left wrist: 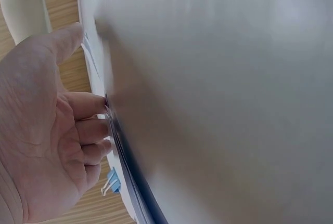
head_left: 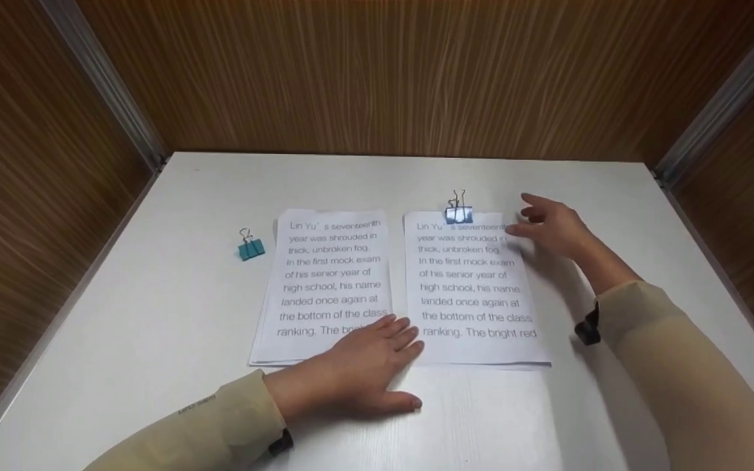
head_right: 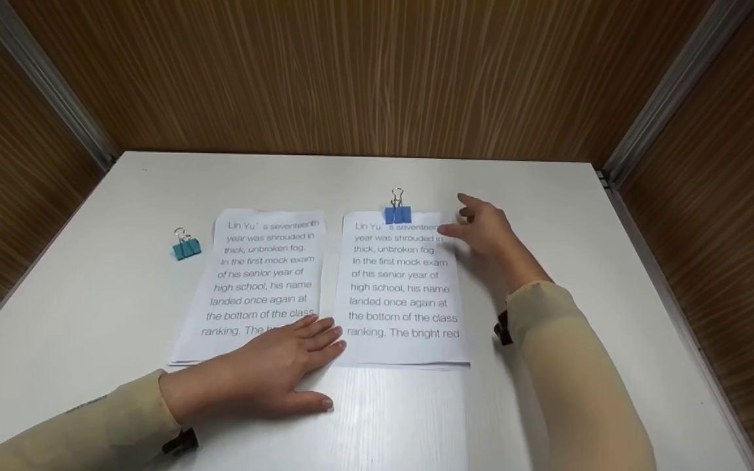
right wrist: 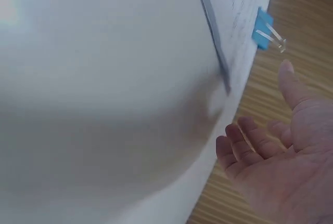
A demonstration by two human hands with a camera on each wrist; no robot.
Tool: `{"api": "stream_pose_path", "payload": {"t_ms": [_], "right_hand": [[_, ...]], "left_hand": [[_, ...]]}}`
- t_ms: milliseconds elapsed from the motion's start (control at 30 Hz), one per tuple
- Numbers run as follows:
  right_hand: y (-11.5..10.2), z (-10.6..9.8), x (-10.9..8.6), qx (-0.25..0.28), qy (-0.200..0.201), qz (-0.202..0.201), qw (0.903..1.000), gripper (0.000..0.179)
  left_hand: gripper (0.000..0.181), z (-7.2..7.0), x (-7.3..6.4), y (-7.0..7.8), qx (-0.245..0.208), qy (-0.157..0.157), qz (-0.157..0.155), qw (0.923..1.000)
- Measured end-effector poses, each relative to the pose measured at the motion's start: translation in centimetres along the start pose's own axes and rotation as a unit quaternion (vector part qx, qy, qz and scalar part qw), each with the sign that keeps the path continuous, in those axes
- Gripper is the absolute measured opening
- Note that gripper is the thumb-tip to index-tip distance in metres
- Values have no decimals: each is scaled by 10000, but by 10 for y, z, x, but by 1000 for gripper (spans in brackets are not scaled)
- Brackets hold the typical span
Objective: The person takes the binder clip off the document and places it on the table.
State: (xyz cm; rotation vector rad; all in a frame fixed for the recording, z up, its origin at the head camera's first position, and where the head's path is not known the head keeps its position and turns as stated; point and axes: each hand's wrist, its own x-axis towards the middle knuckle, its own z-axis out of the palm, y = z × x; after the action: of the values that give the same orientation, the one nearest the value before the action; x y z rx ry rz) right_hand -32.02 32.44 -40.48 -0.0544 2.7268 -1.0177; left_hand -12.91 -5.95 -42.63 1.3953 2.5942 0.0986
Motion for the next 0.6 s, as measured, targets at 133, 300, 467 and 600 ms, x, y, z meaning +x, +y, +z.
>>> {"api": "stream_pose_path", "payload": {"t_ms": [133, 300, 467, 600], "right_hand": [[7, 6, 8, 76, -115, 113, 9998, 105], [11, 12, 13, 103, -291, 144, 9994, 111], [11, 15, 13, 42, -419, 190, 9989, 114], [10, 17, 11, 38, -441, 86, 9990, 113]], "left_hand": [[90, 1, 1, 1, -37, -21, -36, 10000], [91, 3, 1, 0, -36, -7, -29, 10000], [92, 3, 0, 0, -82, -15, -15, 10000], [91, 3, 0, 0, -18, 20, 10, 10000]]}}
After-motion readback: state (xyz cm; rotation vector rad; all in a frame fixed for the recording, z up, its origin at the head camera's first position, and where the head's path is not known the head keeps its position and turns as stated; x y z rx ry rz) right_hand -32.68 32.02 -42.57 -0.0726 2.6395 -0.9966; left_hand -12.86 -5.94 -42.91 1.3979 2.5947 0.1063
